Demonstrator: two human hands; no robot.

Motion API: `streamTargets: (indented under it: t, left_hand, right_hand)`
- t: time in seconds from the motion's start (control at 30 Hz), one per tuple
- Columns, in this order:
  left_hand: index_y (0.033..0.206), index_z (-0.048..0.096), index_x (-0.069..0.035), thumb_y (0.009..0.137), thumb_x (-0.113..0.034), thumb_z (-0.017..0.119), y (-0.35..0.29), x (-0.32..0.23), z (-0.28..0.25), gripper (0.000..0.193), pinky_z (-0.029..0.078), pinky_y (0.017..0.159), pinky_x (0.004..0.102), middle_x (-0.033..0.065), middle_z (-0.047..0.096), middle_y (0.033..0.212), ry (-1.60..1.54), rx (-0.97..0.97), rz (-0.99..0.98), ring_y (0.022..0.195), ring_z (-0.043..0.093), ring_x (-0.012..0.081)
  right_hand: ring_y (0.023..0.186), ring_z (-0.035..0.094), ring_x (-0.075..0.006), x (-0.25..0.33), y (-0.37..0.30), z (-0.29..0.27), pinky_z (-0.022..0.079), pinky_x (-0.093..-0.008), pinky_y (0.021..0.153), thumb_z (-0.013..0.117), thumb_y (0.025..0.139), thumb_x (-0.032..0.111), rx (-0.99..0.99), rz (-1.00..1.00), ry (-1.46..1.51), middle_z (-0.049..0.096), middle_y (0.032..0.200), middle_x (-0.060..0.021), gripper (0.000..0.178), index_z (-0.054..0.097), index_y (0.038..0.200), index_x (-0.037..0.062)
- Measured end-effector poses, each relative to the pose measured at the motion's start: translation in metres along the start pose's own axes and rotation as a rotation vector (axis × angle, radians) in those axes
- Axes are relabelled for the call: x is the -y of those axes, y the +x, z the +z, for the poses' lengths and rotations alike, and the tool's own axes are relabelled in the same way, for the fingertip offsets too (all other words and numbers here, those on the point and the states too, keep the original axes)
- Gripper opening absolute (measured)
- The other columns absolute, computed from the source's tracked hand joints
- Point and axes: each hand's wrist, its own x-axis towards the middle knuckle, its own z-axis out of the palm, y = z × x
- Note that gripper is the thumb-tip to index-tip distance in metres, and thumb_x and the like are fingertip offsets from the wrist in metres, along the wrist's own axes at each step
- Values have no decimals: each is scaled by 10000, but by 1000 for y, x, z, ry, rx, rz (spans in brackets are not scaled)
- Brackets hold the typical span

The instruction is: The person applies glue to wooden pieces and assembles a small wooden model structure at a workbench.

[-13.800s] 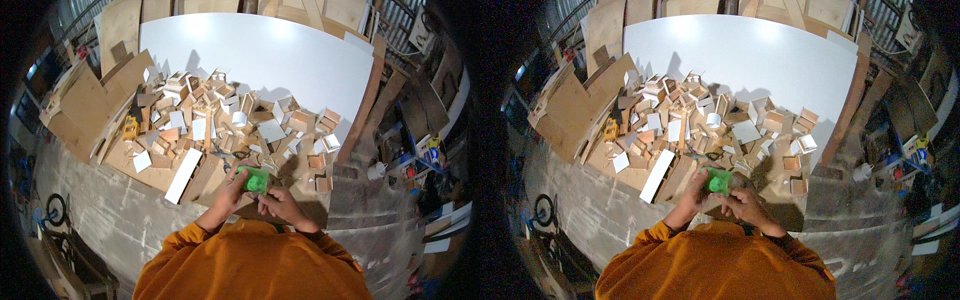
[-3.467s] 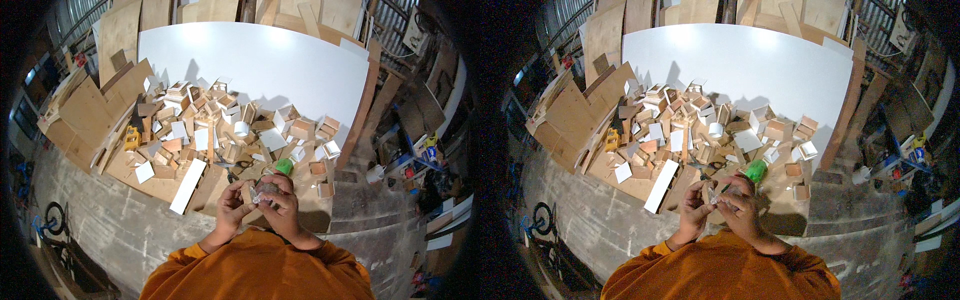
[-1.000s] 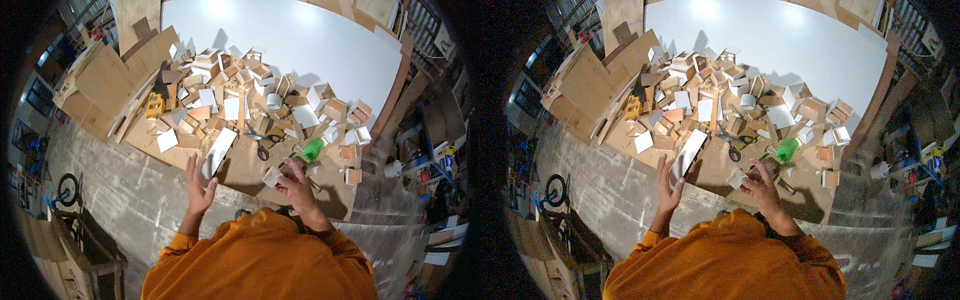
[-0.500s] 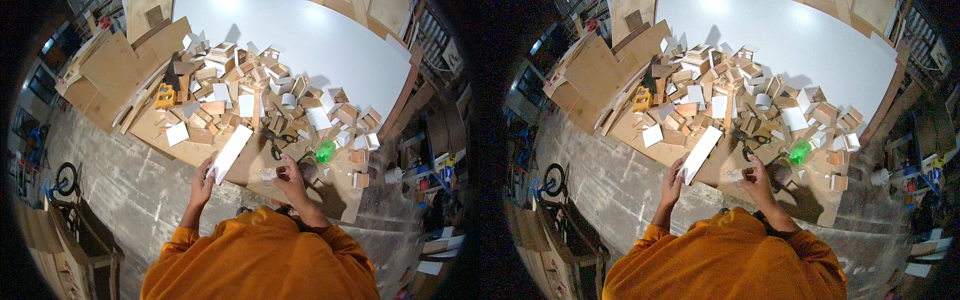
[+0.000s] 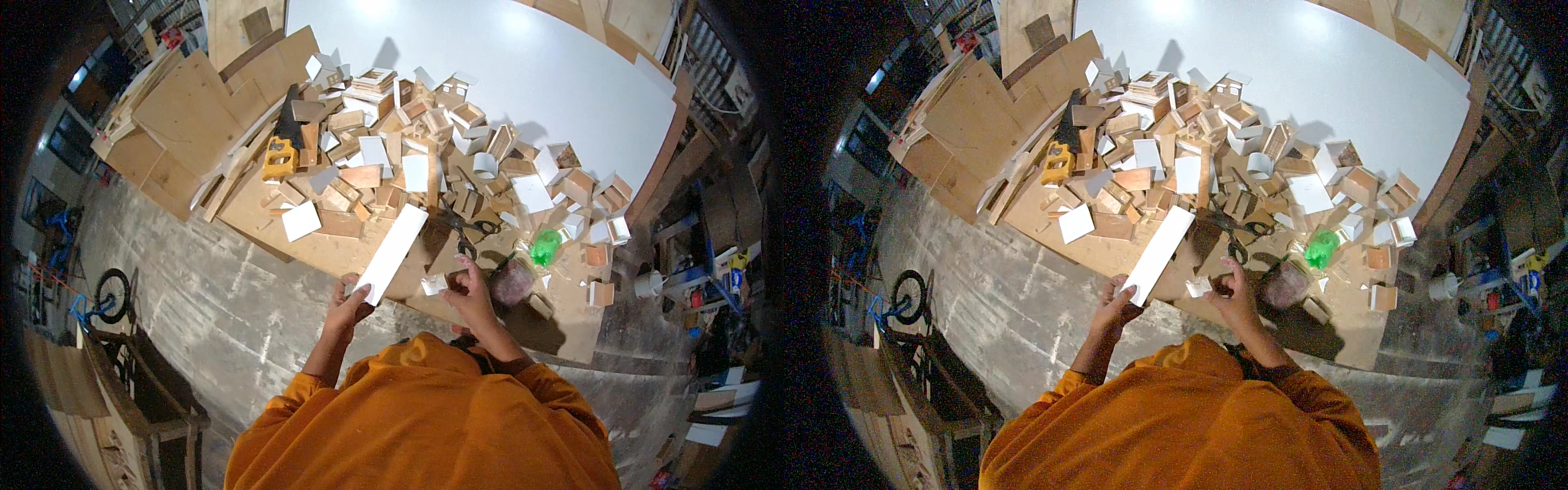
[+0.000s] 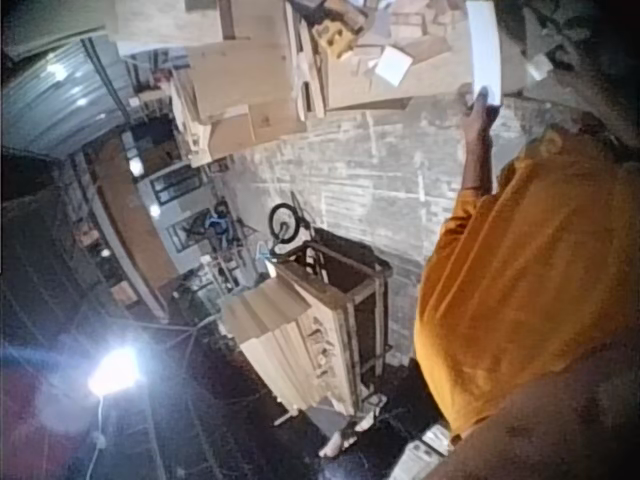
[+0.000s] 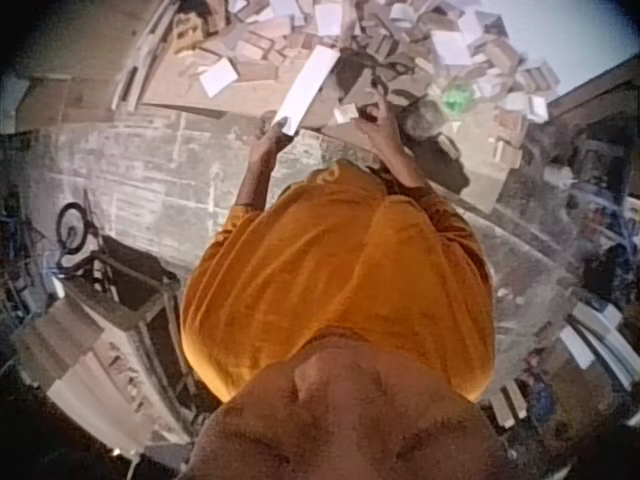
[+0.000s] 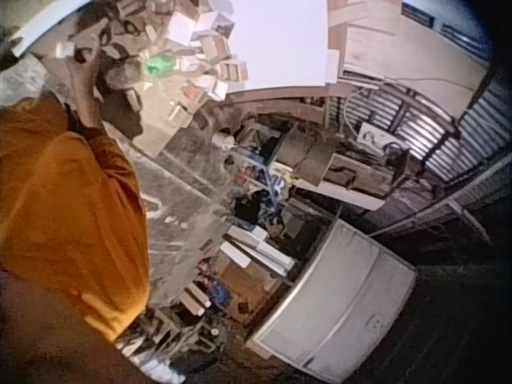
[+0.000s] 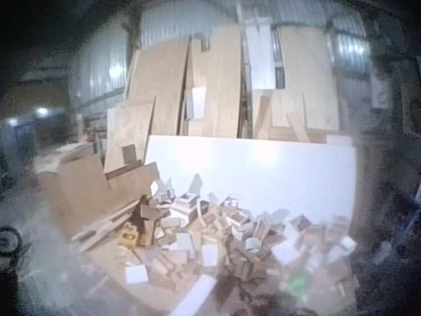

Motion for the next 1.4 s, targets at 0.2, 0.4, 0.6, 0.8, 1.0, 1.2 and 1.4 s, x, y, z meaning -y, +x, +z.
streamTargets:
  t: [0.2, 0.4, 0.6, 0.8, 1.0, 1.2, 1.4]
  left_hand:
    - [1213, 498, -46, 904, -447, 523, -10, -8, -3, 507, 570, 753, 401, 151, 635, 951, -384, 211, -336, 746, 653, 272]
    - [1209, 540, -22, 829, -536, 555, -5, 23, -6, 639, 552, 869, 411, 165, 641, 924, -674, 444, -446, 773, 659, 251]
    - [1139, 551, 23, 862, -498, 481, -5, 32, -1, 594, 560, 846, 413, 200, 663, 952, -685, 407, -455, 815, 678, 282]
    - [1175, 539, 21, 867, -544, 459, -4, 37, 0, 648, 561, 843, 400, 224, 655, 1016, -626, 464, -435, 819, 684, 293]
    - [1214, 536, -22, 873, -638, 404, -11, 30, 1, 715, 546, 807, 409, 186, 663, 1029, -391, 450, -418, 829, 668, 304]
    - [1163, 575, -30, 879, -677, 366, -29, 27, 3, 737, 503, 746, 356, 137, 660, 986, -159, 269, -342, 819, 635, 259]
    - [1156, 574, -26, 859, -393, 621, -34, 47, 3, 475, 475, 797, 323, 96, 600, 969, 15, -65, 212, 904, 599, 230]
  right_hand:
    - [872, 619, -178, 17, -6, 10, 492, -324, 792, 719, 737, -13, 22, -282, -219, 627, 915, -90, 733, 375, 1374, 101]
    - [823, 634, -188, 54, -1, 35, 504, -320, 767, 704, 751, -7, 97, -402, -250, 632, 905, -99, 710, 380, 1376, 78]
    - [789, 651, -198, 71, 22, 58, 511, -307, 728, 711, 752, 31, 162, -482, -557, 653, 867, -106, 684, 404, 1363, 61]
    - [815, 630, -312, 72, 20, 78, 493, -415, 735, 743, 720, 99, 231, -599, -721, 634, 854, -119, 698, 428, 1341, 59]
    - [767, 628, -298, 75, 15, 86, 480, -427, 771, 705, 701, 66, 256, -533, -896, 637, 831, -92, 719, 417, 1360, 58]
    - [794, 616, -299, 70, 14, 88, 449, -444, 823, 690, 706, 63, 261, -634, -1000, 635, 830, -89, 715, 402, 1361, 65]
    - [796, 618, -297, 66, 14, 91, 427, -467, 858, 685, 718, 59, 306, -650, -986, 643, 859, -84, 730, 370, 1377, 81]
